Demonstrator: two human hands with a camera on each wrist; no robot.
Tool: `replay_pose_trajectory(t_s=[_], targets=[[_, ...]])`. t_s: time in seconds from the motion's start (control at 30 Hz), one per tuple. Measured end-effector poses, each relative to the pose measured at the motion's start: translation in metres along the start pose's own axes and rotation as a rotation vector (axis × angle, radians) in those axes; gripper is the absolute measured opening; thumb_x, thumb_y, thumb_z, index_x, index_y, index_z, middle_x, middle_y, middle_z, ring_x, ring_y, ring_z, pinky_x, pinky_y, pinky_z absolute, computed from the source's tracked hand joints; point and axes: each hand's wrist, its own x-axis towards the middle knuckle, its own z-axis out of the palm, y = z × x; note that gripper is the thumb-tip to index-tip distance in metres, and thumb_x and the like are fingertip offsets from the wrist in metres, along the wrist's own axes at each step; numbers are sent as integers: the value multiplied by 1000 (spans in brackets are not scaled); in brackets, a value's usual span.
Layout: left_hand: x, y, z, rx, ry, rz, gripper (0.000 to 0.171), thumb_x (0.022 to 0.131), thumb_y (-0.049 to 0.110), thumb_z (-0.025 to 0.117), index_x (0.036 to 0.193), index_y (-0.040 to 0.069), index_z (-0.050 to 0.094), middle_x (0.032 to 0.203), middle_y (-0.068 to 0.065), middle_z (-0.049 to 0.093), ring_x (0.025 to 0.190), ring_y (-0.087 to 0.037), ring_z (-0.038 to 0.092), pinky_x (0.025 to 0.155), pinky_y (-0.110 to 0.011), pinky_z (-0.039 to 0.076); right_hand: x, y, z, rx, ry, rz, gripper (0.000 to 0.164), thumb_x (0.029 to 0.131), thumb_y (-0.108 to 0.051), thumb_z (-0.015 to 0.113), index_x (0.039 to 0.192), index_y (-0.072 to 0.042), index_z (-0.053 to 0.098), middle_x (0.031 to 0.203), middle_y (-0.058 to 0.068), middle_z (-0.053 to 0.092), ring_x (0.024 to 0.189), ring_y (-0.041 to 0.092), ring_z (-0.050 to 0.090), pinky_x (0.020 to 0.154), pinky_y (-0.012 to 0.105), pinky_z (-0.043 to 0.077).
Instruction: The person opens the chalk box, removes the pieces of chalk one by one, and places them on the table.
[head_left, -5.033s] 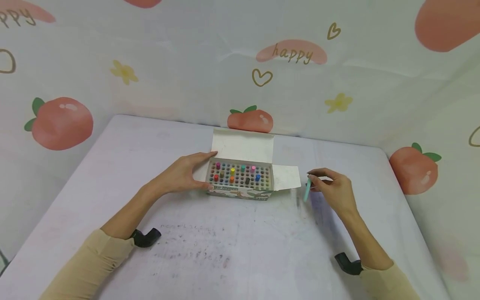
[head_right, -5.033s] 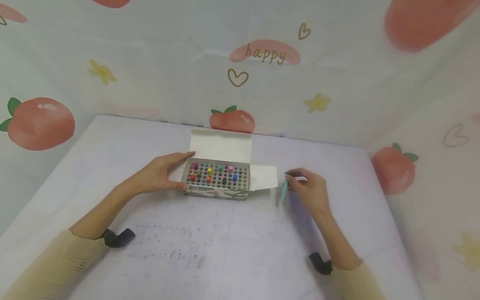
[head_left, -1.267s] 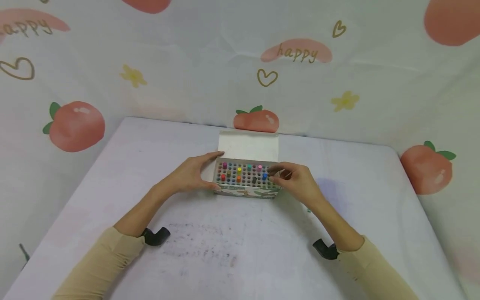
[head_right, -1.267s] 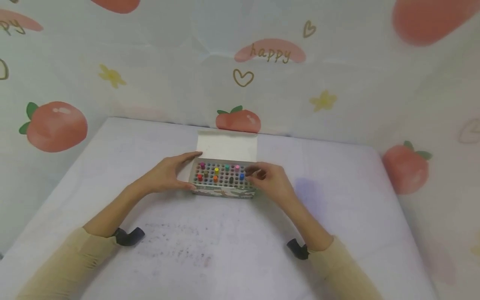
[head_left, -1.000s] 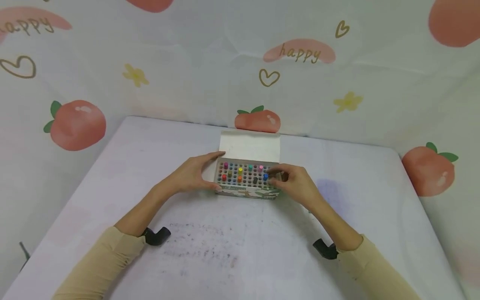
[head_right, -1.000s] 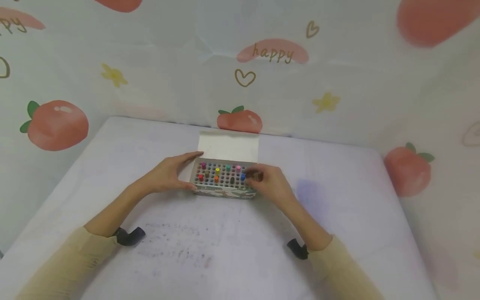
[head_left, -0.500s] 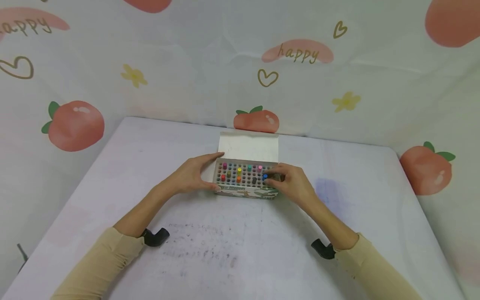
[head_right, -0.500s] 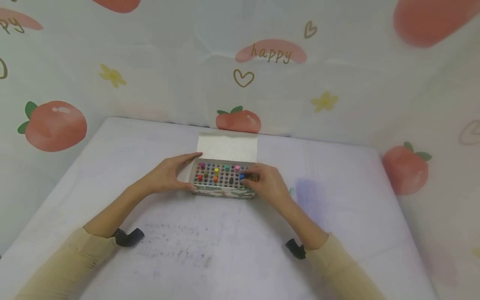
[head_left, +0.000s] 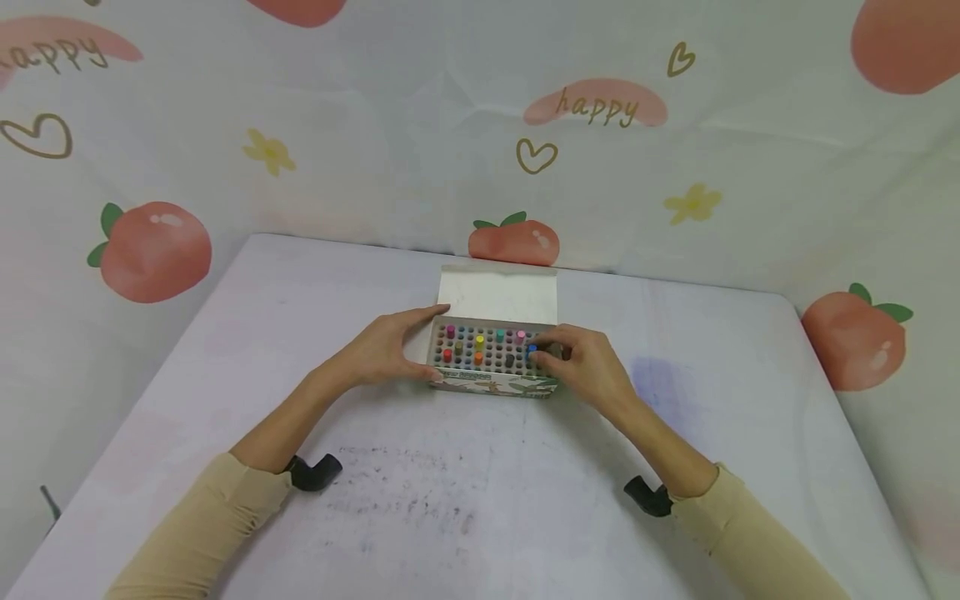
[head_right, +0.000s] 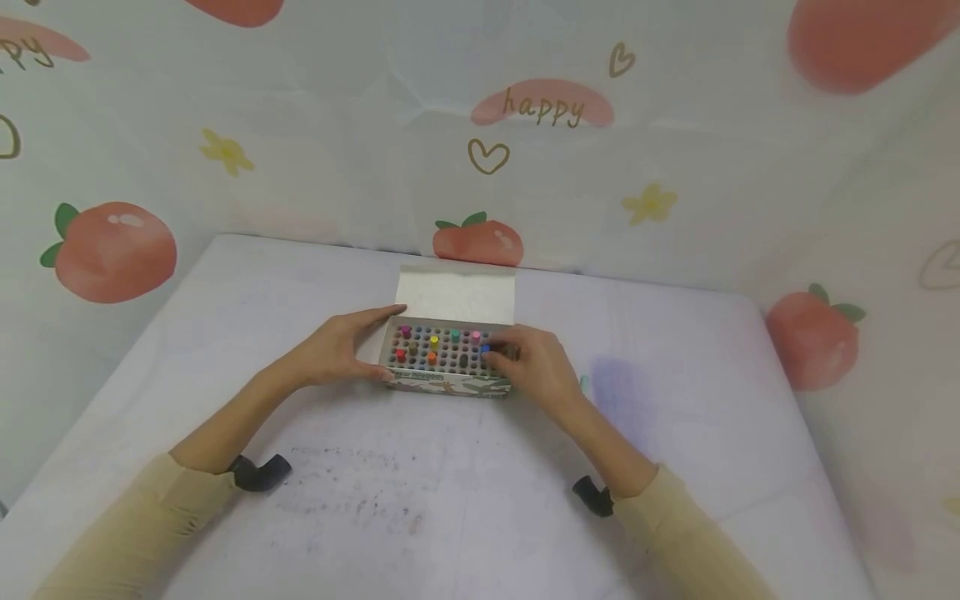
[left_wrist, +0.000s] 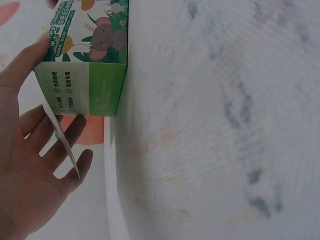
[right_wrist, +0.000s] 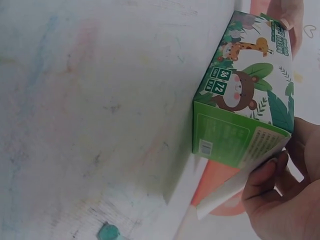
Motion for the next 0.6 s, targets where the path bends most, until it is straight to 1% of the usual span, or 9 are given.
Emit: replay_pose_trajectory(t_s=[0.2,0.3,0.43,0.6], targets=[[-1,0,0,-7,3,-1,102,71,39,90,155,17,36,154,-10,41,143,-32,34,114,-51,29,1,-3,-4,27,4,0,17,89,-17,76,105,-12,78,74,1,68,54,13,44,47,25,32],[-1,0,-1,-10,4,4,101,72,39,89,155,18,36,155,-10,40,143,-31,34,114,-51,29,3,-4,-6,25,2,-4,16,90,-18,75,104,-13,79,66,1,65,51,12,41,45,25,29],[-1,0,0,-12,-1,5,100,73,38,89,155,18,36,155,-9,40,144,-31,33,114,-51,29,4,-6,-8,29,3,-18,15,91,-19,75,105,-15,79,64,0,65,52,11,44,45,25,31],[-1,-1,0,-9,3,9,100,73,39,89,155,18,36,155,-10,41,143,-32,34,114,-52,29,6,-9,-11,39,15,-45,16,92,-19,73,106,-14,78,74,1,71,60,14,56,48,27,39]])
